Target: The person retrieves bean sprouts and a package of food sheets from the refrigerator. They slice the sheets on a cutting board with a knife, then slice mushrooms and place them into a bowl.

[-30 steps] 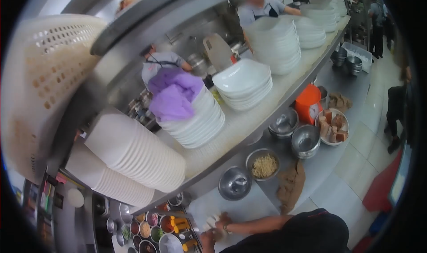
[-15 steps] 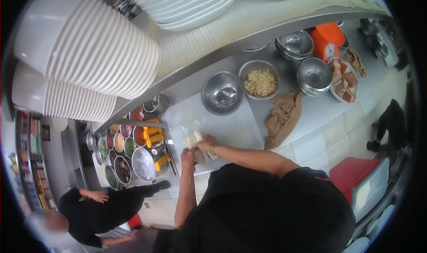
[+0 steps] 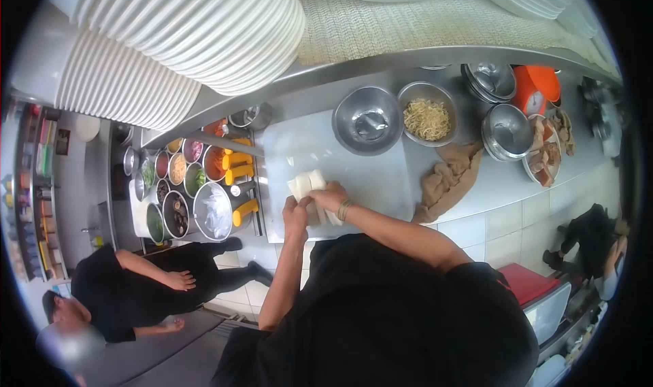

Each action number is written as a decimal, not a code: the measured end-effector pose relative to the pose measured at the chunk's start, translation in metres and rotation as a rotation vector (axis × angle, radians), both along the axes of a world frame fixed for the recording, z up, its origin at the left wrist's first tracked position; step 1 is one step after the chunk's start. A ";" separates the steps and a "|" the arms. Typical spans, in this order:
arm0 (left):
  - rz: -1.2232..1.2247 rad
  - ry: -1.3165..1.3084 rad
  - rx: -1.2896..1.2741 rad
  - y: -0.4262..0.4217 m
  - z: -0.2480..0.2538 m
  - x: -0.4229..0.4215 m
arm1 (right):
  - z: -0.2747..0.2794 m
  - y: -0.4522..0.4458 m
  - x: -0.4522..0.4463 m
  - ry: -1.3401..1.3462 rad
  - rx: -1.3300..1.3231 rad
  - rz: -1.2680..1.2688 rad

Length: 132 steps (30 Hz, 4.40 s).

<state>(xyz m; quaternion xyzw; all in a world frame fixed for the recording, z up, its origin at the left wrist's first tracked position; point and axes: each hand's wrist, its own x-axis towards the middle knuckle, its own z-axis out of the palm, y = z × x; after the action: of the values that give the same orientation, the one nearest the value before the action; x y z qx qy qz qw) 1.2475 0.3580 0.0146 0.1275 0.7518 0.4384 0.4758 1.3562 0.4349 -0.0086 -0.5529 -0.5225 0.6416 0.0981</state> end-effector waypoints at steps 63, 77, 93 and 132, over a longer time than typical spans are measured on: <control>-0.223 -0.538 -0.005 -0.198 -0.022 -0.207 | -0.028 -0.043 -0.016 -0.297 1.229 0.378; -0.272 -0.274 -0.036 -0.233 -0.034 -0.249 | 0.090 -0.089 -0.267 0.227 0.966 0.547; 0.057 0.121 -0.323 -0.364 -0.080 -0.197 | 0.059 -0.060 -0.557 -0.117 1.116 1.506; -0.028 -0.001 0.066 -0.228 -0.004 -0.211 | 0.138 0.012 -0.316 0.555 0.837 0.764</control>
<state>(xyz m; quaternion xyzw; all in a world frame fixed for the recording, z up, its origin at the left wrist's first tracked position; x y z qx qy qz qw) 1.0367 0.1295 0.0101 0.1534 0.7346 0.4565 0.4779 1.0403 0.4464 0.1291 -0.0547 -0.8450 0.4921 0.2020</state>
